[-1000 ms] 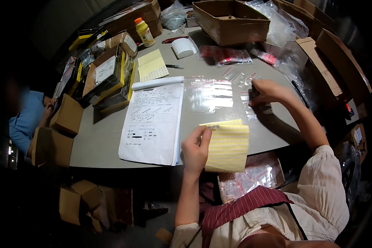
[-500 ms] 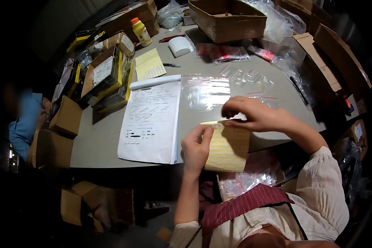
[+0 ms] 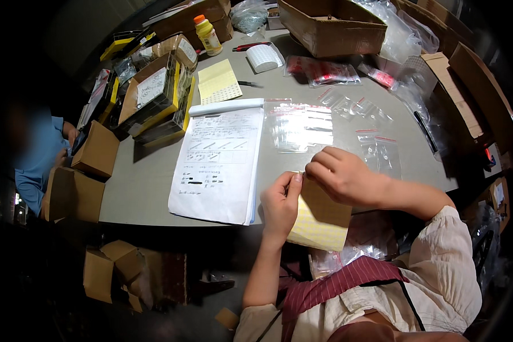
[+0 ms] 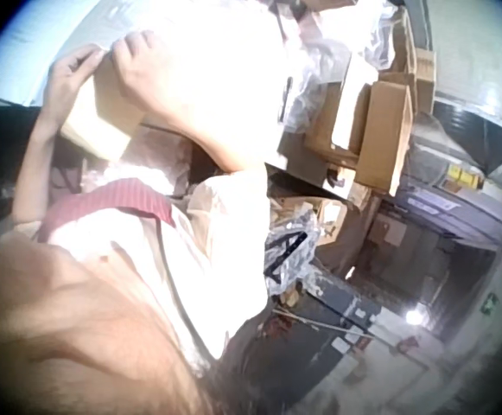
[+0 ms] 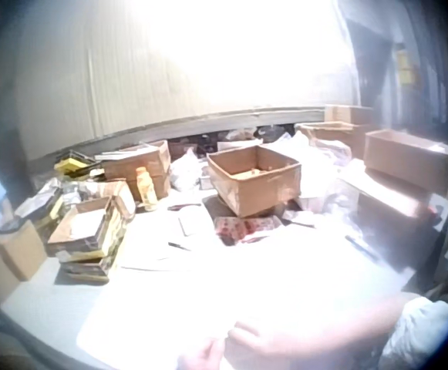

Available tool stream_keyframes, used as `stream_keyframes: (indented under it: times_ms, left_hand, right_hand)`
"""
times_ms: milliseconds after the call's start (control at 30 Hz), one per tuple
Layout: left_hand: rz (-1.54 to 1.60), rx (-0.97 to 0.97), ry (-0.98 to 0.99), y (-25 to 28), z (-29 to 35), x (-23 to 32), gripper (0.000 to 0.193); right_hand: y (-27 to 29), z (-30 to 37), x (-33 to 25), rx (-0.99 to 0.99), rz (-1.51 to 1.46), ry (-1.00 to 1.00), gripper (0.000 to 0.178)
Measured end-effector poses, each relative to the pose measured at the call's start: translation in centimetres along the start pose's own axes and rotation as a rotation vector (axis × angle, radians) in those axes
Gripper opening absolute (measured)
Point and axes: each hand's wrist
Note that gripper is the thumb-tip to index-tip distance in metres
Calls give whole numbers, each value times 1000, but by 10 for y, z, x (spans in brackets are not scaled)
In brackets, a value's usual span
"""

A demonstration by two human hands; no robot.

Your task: The person repeatedly picks up small yellow rectangular items and places them into clear plastic bags on a cluttered table. The person handles the items one at a time, opening each bag, inserting the item, and setting the bag down before repeating the process.

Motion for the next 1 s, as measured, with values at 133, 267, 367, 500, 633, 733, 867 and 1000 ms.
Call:
stream_keyframes:
  times_ms: [133,267,367,500,633,733,867,1000]
  left_hand:
    - [5,-4,8,0,0,5,26]
    - [52,11,65,1,-1,6,27]
    - [89,20,85,-2,-1,9,27]
    - [86,7,80,0,-2,10,27]
    - [119,27,81,1,1,8,27]
    - [130,17,82,0,0,9,27]
    - [83,12,48,1,-1,7,26]
    - [52,17,44,0,-1,5,25]
  right_hand:
    - [-1,1,1,-18,117,190,28]
    - [10,-7,34,131,-309,91,18]
    - [9,-14,94,44,-616,-537,25]
    - [-27,-1,163,-211,-380,-516,32]
    - [-14,3,178,-364,-421,-659,36]
    - [14,4,175,-615,-428,-852,39]
    - [42,3,148,-762,-357,-905,43]
    - [49,7,137,-639,-440,-830,43]
Point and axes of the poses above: each hand's wrist, its own z-axis away from the middle knuckle, its own y-axis out of the back of the hand, x = y × z, and after that the axes turned 15 degrees about y, right-handed
